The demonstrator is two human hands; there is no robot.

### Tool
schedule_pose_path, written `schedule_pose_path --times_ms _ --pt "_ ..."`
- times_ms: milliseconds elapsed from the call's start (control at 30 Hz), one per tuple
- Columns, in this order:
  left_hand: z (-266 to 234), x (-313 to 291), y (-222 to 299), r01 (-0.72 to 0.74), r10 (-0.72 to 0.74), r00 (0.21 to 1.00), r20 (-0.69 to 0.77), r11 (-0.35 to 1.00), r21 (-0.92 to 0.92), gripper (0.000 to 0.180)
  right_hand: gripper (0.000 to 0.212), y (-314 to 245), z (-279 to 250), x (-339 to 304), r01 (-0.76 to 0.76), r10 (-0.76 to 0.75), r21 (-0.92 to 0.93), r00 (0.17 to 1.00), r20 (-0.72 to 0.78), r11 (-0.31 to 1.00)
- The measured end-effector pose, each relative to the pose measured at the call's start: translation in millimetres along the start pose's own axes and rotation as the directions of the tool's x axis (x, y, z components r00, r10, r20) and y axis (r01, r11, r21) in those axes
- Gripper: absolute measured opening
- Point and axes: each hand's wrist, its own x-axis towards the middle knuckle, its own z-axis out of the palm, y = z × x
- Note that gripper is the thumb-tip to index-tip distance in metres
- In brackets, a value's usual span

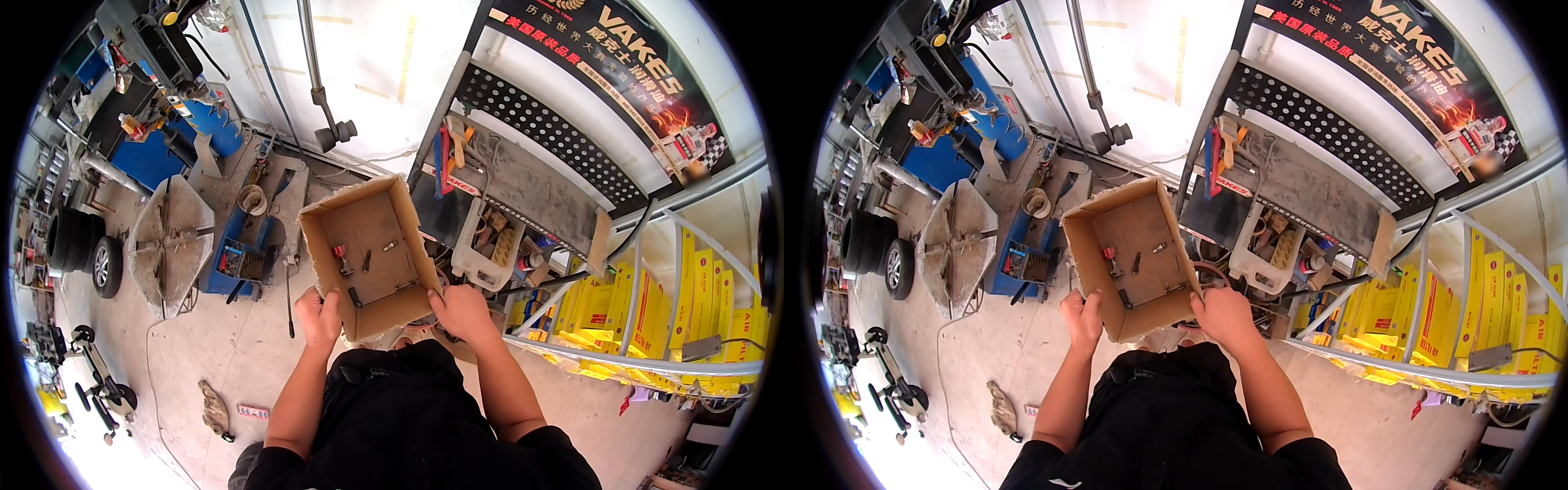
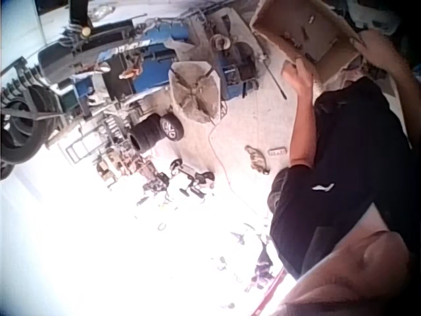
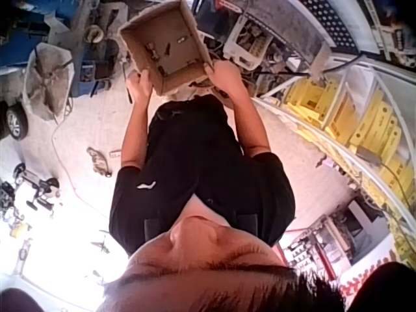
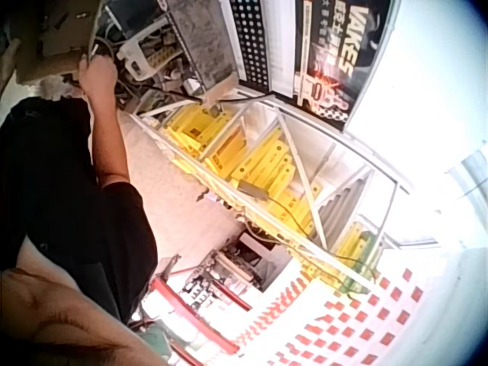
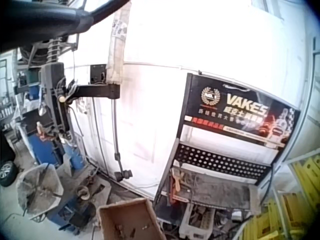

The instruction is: The person sorts through a cardboard box containing various mechanical parts and tools in a workshop. They pick up and examine items such as a cloth, a metal bracket, a coiled cable, and a small metal fitting, placing some items back into the box while holding others for closer inspection.

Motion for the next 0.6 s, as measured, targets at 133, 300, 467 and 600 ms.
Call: schedule_pose_path --times_ms 133,300,467,600 --pt "-1.0 0.8 0.9 0.003 -0.003 1.000 0.003 1.000 0.014 0.023 0.049 1.4 5.2 -0.5 0.018 -0.018 -0.014 1.000 -0.019 1.000" --pt "-1.8 2.2 2.5 -0.002 0.002 1.000 -0.003 1.000 0.024 0.023 0.047 1.6 6.1 0.5 0.034 -0.034 -0.050 0.999 -0.007 0.998" --pt "-2.7 4.4 1.8 -0.029 0.029 1.000 0.003 0.998 0.063 0.026 0.047 2.0 5.9 0.3 0.053 -0.055 -0.055 0.998 -0.024 0.997" --pt "-2.0 7.1 -1.5 -0.005 0.006 1.000 -0.006 0.994 0.112 0.032 0.047 2.2 5.7 -0.4 0.063 -0.065 -0.046 0.997 -0.044 0.997"
